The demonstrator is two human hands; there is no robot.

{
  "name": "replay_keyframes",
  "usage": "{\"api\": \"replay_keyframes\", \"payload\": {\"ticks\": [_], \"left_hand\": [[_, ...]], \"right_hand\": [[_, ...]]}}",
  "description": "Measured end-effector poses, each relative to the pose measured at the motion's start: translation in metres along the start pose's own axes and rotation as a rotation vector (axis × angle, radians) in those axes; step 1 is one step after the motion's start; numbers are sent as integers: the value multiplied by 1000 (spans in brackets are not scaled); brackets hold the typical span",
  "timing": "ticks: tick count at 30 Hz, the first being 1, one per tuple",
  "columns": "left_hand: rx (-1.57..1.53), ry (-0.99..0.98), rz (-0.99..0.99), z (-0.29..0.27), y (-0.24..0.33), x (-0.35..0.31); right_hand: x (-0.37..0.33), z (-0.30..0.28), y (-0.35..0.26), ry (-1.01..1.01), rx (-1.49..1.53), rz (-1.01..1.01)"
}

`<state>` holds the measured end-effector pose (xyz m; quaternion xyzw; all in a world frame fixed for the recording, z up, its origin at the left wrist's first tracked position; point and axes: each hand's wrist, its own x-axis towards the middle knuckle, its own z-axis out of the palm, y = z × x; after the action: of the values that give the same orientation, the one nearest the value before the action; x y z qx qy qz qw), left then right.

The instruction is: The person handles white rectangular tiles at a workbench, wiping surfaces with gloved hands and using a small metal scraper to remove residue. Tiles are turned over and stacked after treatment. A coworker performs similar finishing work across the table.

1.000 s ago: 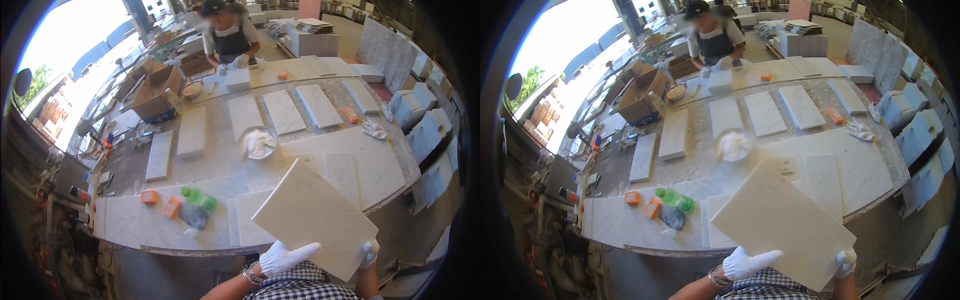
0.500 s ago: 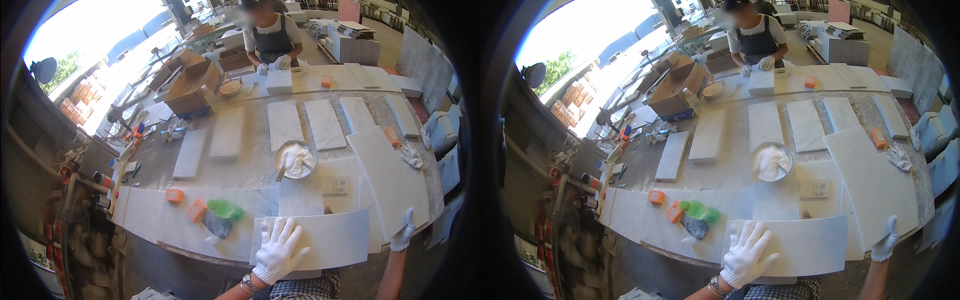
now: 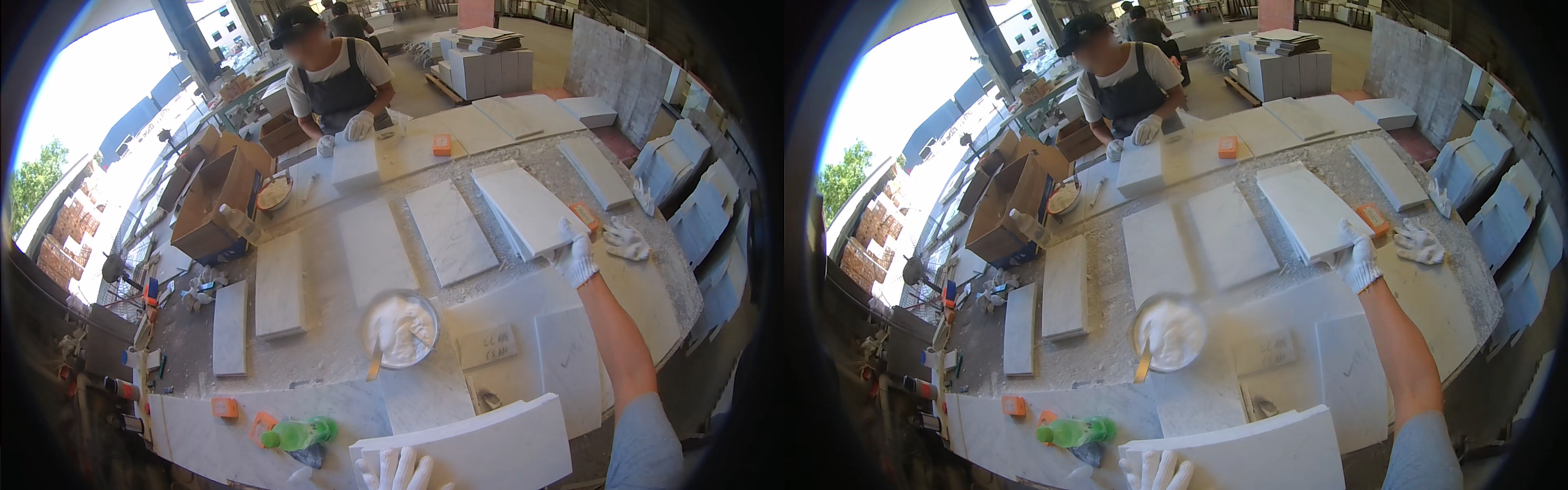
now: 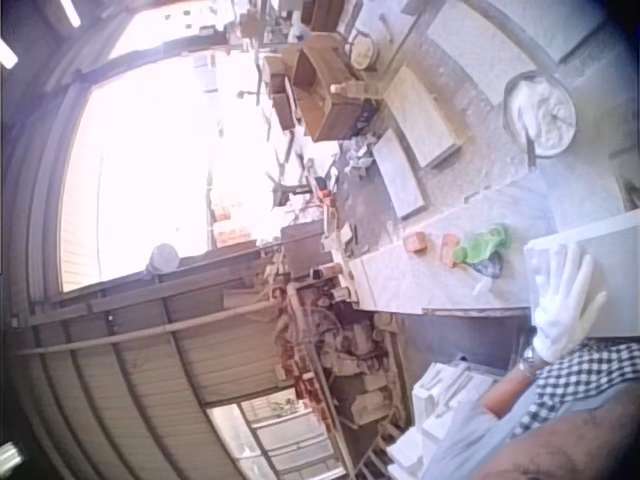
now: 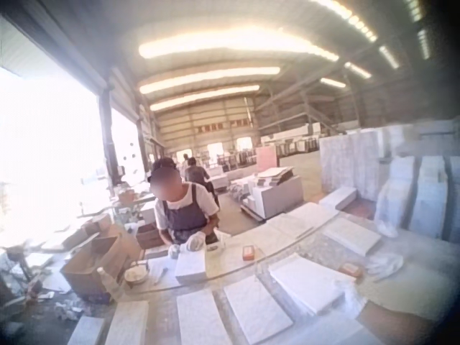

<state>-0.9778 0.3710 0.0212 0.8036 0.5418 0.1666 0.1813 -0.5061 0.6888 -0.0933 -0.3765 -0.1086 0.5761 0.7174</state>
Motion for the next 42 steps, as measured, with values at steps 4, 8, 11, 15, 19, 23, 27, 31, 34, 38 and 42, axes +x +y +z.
{"api": "replay_keyframes", "payload": {"ticks": [4,8,11,15,19,23,27,31,34,38,42], "left_hand": [[42,1,-2,4,-2,-3],[36,33,13,3,1,0],[64,53,14,-3,4,6],[106,34,18,-4,3,10],[71,89,40,1,1,8],[29,139,142,1,3,6],[-52,96,506,5,13,-11],[-294,60,719,25,18,-55],[-489,6,638,43,5,-90],[-493,53,354,54,-26,-131],[-409,188,239,53,-49,-147]], "right_hand": [[39,9,8,84,3,34],[27,8,-11,292,-422,199],[-8,6,-45,256,-996,414],[-82,10,-72,121,-1336,301],[-178,28,-68,-321,-1680,-111],[-286,51,-37,-660,-1836,-613],[-361,62,-5,-847,-2083,-790],[-377,55,25,-861,-2328,-634],[-368,58,40,-739,-2433,-531],[-358,106,77,-685,-2505,-444],[-382,173,156,-1009,-2404,-526]]}}
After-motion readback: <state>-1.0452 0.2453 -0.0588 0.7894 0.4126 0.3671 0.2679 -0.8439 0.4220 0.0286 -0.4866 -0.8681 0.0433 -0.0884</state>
